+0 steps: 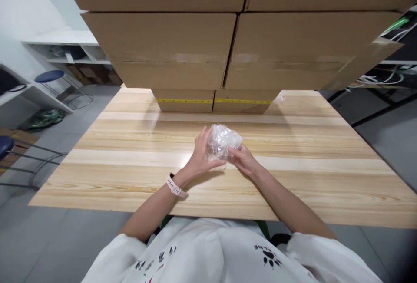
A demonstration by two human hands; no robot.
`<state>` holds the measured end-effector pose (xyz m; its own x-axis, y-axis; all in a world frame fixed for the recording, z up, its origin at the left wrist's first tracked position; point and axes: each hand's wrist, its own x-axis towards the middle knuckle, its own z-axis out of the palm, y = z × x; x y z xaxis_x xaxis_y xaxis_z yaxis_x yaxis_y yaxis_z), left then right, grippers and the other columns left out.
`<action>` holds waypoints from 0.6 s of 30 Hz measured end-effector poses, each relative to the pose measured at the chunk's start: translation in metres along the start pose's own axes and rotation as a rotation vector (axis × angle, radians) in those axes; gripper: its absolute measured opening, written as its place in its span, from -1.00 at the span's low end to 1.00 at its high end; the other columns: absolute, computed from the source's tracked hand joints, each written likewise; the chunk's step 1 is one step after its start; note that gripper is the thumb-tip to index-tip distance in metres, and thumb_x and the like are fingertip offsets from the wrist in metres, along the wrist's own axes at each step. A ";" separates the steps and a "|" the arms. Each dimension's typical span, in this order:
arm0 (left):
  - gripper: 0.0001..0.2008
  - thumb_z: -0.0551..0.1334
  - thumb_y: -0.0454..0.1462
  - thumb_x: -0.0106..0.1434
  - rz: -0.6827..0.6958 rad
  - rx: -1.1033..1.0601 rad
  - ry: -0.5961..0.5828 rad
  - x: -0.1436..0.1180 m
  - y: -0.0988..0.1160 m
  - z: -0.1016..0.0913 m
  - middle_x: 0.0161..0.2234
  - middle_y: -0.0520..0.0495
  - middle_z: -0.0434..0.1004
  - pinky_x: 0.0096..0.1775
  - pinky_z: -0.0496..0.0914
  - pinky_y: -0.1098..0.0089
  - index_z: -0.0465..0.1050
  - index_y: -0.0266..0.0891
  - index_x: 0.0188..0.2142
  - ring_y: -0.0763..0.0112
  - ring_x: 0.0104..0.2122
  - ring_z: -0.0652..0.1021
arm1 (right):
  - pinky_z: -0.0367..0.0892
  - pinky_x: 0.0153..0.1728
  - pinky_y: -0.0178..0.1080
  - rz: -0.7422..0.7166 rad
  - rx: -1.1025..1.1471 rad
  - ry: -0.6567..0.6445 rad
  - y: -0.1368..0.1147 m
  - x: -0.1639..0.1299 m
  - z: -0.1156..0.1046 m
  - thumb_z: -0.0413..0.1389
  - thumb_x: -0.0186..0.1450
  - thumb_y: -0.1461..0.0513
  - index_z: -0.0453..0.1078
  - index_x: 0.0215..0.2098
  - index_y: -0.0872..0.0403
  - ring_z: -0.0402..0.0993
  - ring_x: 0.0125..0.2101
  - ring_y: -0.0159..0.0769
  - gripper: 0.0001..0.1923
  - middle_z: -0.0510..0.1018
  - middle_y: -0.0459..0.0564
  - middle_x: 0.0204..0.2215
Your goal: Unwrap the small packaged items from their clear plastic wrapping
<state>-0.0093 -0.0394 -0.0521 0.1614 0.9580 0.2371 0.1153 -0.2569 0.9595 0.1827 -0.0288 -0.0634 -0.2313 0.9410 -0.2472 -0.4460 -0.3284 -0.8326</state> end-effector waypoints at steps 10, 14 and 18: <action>-0.57 0.50 0.05 0.07 -0.313 -0.296 0.363 0.016 -0.003 -0.017 -0.54 0.03 0.48 -0.49 0.36 0.41 0.50 -0.24 -0.41 0.44 -0.56 0.46 | 0.48 -0.50 -0.33 0.059 -0.050 0.144 -0.005 0.002 -0.014 0.56 -0.09 -0.01 0.59 -0.26 0.06 0.59 -0.40 -0.28 -0.47 0.70 -0.01 -0.31; -0.50 0.58 0.03 -0.07 -0.409 -0.425 0.510 0.021 -0.007 -0.024 -0.64 0.16 0.33 -0.62 0.20 0.50 0.40 -0.23 -0.47 0.59 -0.68 0.30 | 0.42 -0.61 -0.37 0.061 -0.065 0.200 -0.014 0.006 -0.025 0.55 -0.03 0.06 0.56 -0.25 0.07 0.59 -0.44 -0.30 -0.53 0.69 0.01 -0.32; -0.47 0.59 0.05 -0.10 -0.431 -0.410 0.545 0.024 -0.012 -0.028 -0.65 0.19 0.30 -0.64 0.17 0.53 0.39 -0.24 -0.49 0.64 -0.70 0.26 | 0.42 -0.64 -0.35 0.062 -0.117 0.181 -0.020 0.010 -0.036 0.50 0.02 0.09 0.53 -0.17 0.07 0.58 -0.47 -0.29 -0.53 0.68 0.06 -0.24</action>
<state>-0.0344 -0.0096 -0.0535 -0.3280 0.9170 -0.2270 -0.3271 0.1152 0.9380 0.2201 -0.0102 -0.0669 -0.0910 0.9222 -0.3758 -0.3301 -0.3839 -0.8623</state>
